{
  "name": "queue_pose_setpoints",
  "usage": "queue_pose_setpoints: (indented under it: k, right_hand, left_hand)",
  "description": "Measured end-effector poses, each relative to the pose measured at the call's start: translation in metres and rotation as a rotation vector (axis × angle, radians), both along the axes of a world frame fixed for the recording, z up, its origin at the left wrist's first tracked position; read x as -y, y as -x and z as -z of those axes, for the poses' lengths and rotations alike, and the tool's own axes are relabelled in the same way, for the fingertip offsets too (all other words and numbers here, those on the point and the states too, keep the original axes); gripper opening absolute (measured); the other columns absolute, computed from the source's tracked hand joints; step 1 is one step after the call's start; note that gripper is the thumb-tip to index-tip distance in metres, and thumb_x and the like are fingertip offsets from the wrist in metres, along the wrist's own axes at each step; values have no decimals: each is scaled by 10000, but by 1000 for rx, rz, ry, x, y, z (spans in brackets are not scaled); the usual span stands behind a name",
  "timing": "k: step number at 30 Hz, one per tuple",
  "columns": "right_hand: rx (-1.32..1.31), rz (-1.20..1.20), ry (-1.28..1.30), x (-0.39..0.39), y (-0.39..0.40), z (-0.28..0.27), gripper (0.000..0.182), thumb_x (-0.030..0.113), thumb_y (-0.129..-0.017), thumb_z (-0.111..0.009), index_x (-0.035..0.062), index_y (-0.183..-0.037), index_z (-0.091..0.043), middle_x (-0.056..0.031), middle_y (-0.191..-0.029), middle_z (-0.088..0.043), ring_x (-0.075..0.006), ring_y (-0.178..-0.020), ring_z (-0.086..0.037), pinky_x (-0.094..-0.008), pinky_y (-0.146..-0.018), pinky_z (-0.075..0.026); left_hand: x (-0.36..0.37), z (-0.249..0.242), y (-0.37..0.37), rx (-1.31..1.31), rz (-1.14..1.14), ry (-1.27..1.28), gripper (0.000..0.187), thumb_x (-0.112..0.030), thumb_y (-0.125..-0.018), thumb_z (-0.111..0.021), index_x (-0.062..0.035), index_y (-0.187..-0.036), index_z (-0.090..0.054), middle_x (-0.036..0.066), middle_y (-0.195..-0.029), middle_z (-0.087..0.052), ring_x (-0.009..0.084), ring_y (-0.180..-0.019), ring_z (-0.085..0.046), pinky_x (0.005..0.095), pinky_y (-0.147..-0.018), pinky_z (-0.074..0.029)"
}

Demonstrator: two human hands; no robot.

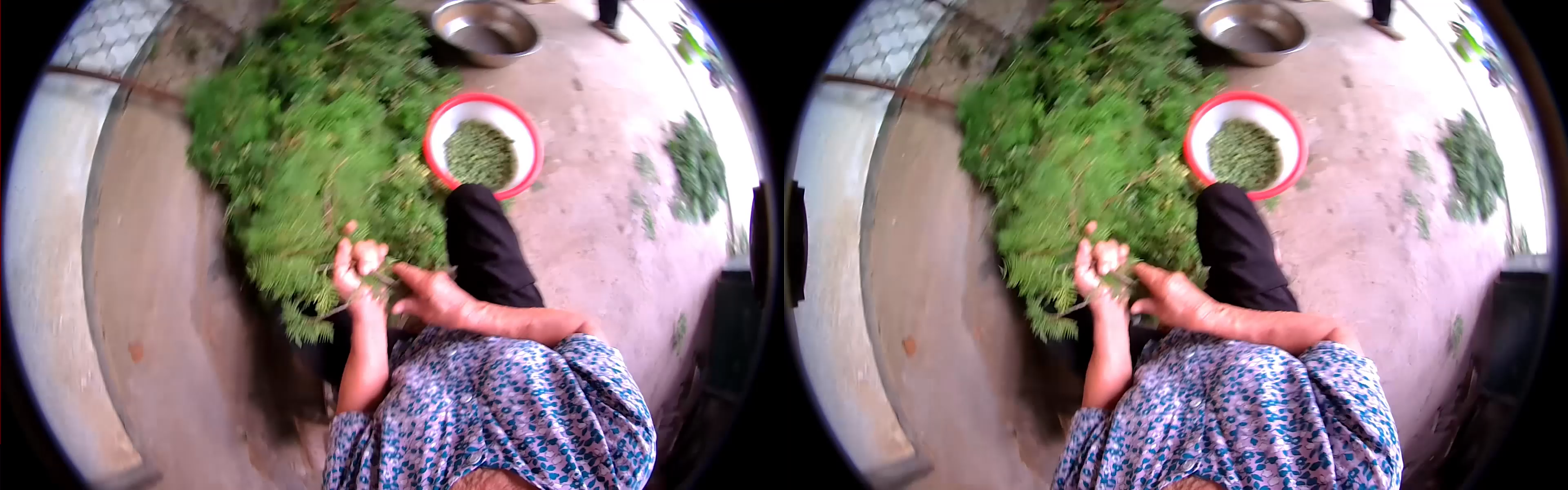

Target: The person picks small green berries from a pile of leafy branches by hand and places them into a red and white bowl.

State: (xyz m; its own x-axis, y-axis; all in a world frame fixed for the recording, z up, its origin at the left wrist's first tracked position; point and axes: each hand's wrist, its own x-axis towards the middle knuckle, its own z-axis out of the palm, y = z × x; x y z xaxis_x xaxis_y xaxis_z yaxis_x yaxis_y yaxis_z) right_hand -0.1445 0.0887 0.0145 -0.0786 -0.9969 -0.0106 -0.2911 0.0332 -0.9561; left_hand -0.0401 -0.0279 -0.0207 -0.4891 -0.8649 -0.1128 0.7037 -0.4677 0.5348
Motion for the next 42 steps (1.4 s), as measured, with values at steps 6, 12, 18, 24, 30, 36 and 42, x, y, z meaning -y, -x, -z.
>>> queue_pose_setpoints:
  k: [6, 12, 18, 24, 30, 36, 42]
  right_hand:
    - [-473, 131, 287, 4, 20, 8, 405, 135, -741, -574, 1, -1116, -496, -120, -869, -505, -279, -807, -542, -361, -668, -468]
    - [-191, 151, 252, 7, 21, 20, 220, 133, -792, -516, -9, -959, -513, -160, -799, -525, -335, -738, -552, -415, -610, -444]
    - [-173, 125, 299, -9, 44, 13, 198, 162, -875, -490, -12, -783, -467, -134, -553, -481, -328, -535, -528, -402, -504, -417]
    - [681, 320, -291, -46, 90, -19, 240, 183, -881, -498, 20, -707, -519, 0, -503, -441, -97, -377, -401, -278, -346, -332]
    - [225, 970, 33, -145, 264, -5, 187, 216, -786, -582, 76, -663, -572, -39, -570, -534, -124, -466, -494, -271, -406, -393]
    - [397, 1744, 575, -273, 379, -78, 872, 514, -758, -617, -18, -1324, -221, -272, -1248, -328, -376, -1129, -419, -436, -876, -421]
    - [459, 1397, 449, -196, 325, 2, 186, 239, -822, -585, 57, -856, -572, -52, -678, -590, -149, -578, -576, -287, -537, -492]
  left_hand:
    - [-24, -35, 23, 561, -198, 3, 381, -321, -877, -523, -65, -1155, -474, -38, -633, -343, 88, -598, -327, 251, -630, -346]
    - [-24, -34, 27, 558, -219, -48, 383, -336, -858, -550, -48, -1105, -502, 9, -814, -508, 114, -668, -462, 276, -648, -419]
    - [8, 2, -6, 178, -46, -174, 531, -472, -847, -489, -24, -1133, -491, 92, -1043, -569, 195, -884, -556, 361, -805, -463]
    - [3, -3, -5, 358, -149, -264, 516, -445, -846, -516, -47, -1171, -474, 104, -1136, -534, 234, -1010, -520, 393, -850, -443]
    - [-4, 15, 0, 378, 154, -229, 393, -376, -841, -566, -118, -1132, -504, 32, -1051, -567, 178, -924, -552, 331, -771, -471]
    - [7, 37, -12, 423, 145, -228, 338, -368, -842, -571, -112, -1058, -533, 8, -966, -589, 148, -846, -562, 312, -731, -476]
    - [13, 74, -33, 485, 128, -282, 289, -333, -844, -579, -114, -1029, -549, 6, -920, -589, 144, -818, -553, 302, -725, -465]
